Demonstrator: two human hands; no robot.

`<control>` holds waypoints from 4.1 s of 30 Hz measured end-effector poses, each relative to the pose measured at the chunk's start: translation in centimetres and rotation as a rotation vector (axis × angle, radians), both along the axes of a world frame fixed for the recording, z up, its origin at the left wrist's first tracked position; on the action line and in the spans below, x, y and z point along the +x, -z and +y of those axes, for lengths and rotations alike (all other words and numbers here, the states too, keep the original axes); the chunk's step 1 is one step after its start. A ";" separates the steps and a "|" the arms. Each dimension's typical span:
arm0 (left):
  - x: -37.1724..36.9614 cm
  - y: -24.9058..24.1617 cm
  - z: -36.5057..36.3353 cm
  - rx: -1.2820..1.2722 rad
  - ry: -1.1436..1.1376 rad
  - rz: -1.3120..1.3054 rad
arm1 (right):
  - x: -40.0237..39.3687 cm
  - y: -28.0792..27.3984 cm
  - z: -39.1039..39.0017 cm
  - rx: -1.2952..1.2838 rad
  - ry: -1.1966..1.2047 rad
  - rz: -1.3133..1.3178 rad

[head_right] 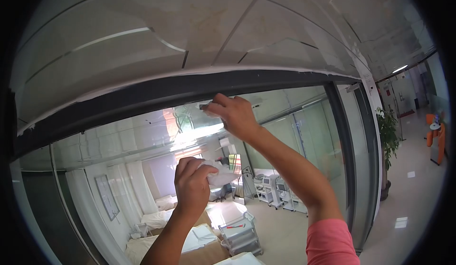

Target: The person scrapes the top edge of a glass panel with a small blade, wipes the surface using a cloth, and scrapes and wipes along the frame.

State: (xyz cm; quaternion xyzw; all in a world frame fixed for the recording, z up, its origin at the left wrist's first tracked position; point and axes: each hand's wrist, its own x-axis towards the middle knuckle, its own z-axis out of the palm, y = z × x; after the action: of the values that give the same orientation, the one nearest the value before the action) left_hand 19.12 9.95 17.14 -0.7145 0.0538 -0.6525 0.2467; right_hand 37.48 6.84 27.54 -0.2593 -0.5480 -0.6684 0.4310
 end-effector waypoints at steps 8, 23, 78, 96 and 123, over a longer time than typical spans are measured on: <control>0.1 0.0 -0.1 0.004 -0.016 -0.008 | -0.5 0.2 0.3 0.018 0.016 0.012; 0.7 0.0 -0.1 0.025 -0.056 -0.050 | -2.3 2.7 -0.8 0.033 -0.274 0.184; 0.7 -3.5 0.9 0.090 -0.053 0.046 | -2.3 4.2 0.7 -0.020 -0.157 0.268; 0.6 -3.7 0.6 0.051 -0.046 0.087 | -2.5 2.6 0.7 -0.020 -0.157 0.302; 1.2 -3.7 0.6 0.072 -0.034 0.074 | -4.3 2.4 0.4 -0.103 -0.159 0.259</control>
State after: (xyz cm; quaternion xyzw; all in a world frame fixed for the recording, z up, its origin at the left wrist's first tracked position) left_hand 20.30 10.56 20.80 -0.7297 0.0744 -0.6190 0.2809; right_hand 33.19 7.23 25.15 -0.3209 -0.5399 -0.5641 0.5359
